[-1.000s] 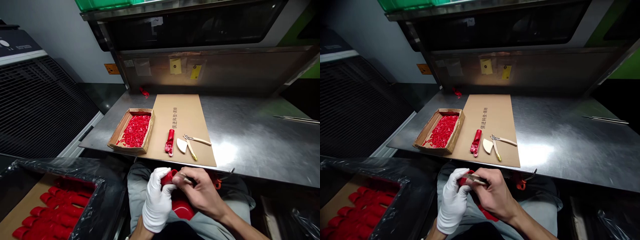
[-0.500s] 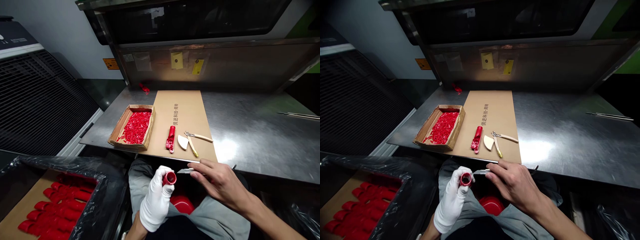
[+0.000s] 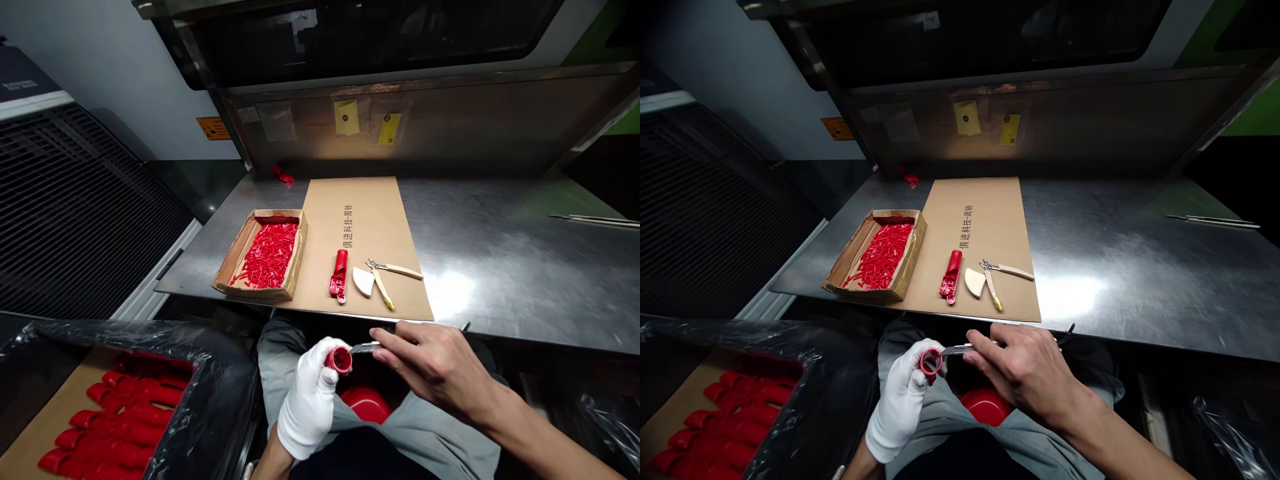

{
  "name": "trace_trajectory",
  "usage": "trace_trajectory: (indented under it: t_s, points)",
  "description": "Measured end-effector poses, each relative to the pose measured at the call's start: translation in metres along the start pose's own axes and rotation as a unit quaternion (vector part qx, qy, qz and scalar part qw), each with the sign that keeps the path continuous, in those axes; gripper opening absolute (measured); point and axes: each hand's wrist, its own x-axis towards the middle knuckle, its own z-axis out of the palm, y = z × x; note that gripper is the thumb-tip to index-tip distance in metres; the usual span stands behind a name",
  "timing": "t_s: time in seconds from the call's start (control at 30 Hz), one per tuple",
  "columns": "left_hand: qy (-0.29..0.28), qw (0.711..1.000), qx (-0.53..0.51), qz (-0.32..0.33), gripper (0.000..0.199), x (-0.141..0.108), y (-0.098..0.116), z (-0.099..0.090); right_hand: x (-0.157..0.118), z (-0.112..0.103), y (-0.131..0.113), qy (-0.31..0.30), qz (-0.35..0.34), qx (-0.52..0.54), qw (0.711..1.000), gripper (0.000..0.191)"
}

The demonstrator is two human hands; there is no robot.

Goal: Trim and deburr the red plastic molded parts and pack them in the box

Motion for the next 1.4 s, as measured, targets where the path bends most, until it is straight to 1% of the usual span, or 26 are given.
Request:
trace_trajectory:
  t_s: [0.1, 0.2, 0.23, 0.43, 0.5, 0.57, 0.63, 0.77, 0.83, 0.87, 0.93, 1.0, 1.03, 1.1, 1.17, 1.23, 1.3, 1.37, 1.4]
  points:
    - [0.023, 1.0, 0.004, 0.004, 0.044, 0.0, -0.006, 0.002, -0.001, 0.002, 0.0, -0.008, 0.008, 0.002, 1.0, 0.024]
    - [0.049, 0.999, 0.002, 0.008, 0.022, 0.001, -0.007, 0.002, -0.002, 0.003, 0.0, -0.015, 0.014, 0.005, 1.0, 0.024]
    - [0.057, 0.998, 0.0, 0.007, 0.018, 0.002, -0.007, 0.002, -0.002, 0.004, 0.0, -0.016, 0.016, 0.006, 1.0, 0.024]
    - [0.096, 0.995, -0.034, -0.014, 0.021, 0.002, -0.01, 0.002, -0.002, 0.006, -0.004, -0.025, 0.021, 0.026, 0.999, 0.026]
    - [0.105, 0.992, -0.065, -0.018, 0.022, 0.002, -0.012, 0.003, -0.001, 0.005, -0.006, -0.049, 0.034, 0.066, 0.996, 0.027]
    - [0.111, 0.989, -0.093, -0.022, 0.026, 0.002, -0.013, 0.003, -0.001, 0.003, -0.007, -0.084, 0.052, 0.119, 0.988, 0.026]
    - [0.114, 0.987, -0.11, -0.018, 0.028, 0.003, -0.012, 0.004, -0.001, 0.001, -0.007, -0.101, 0.075, 0.165, 0.978, 0.025]
    - [0.113, 0.987, -0.112, -0.008, 0.029, 0.005, -0.01, 0.005, 0.004, -0.001, -0.008, -0.068, 0.129, 0.234, 0.961, 0.023]
    - [0.113, 0.989, -0.096, -0.011, 0.027, 0.005, -0.009, 0.007, 0.01, 0.003, -0.012, -0.071, 0.172, 0.268, 0.945, 0.026]
    - [0.111, 0.99, -0.084, -0.012, 0.025, 0.004, -0.009, 0.007, 0.014, 0.006, -0.014, -0.082, 0.199, 0.296, 0.931, 0.03]
    - [0.102, 0.993, -0.058, -0.01, 0.022, 0.002, -0.009, 0.007, 0.021, 0.015, -0.018, -0.111, 0.242, 0.364, 0.893, 0.038]
    - [0.09, 0.995, -0.039, 0.004, 0.02, -0.001, -0.008, 0.006, 0.026, 0.024, -0.021, -0.143, 0.251, 0.427, 0.857, 0.041]
    - [0.082, 0.996, -0.033, 0.014, 0.019, -0.003, -0.008, 0.004, 0.028, 0.028, -0.022, -0.159, 0.245, 0.446, 0.846, 0.043]
    - [0.062, 0.997, -0.023, 0.028, 0.017, -0.007, -0.008, 0.001, 0.03, 0.033, -0.024, -0.186, 0.229, 0.464, 0.835, 0.045]
    - [0.043, 0.999, -0.021, 0.013, 0.016, -0.009, -0.007, -0.001, 0.033, 0.035, -0.026, -0.194, 0.219, 0.46, 0.838, 0.046]
    - [0.019, 0.997, -0.064, -0.03, 0.016, -0.01, -0.005, -0.001, 0.036, 0.034, -0.022, -0.176, 0.214, 0.432, 0.858, 0.045]
    - [-0.004, 0.984, -0.156, -0.085, 0.029, -0.008, -0.001, 0.001, 0.039, 0.032, -0.008, -0.126, 0.224, 0.377, 0.89, 0.042]
    - [-0.012, 0.959, -0.246, -0.142, 0.04, -0.004, 0.002, 0.002, 0.041, 0.031, 0.017, -0.052, 0.255, 0.294, 0.92, 0.036]
    - [-0.008, 0.946, -0.277, -0.171, 0.043, -0.002, 0.004, 0.002, 0.04, 0.03, 0.033, -0.011, 0.275, 0.244, 0.93, 0.034]
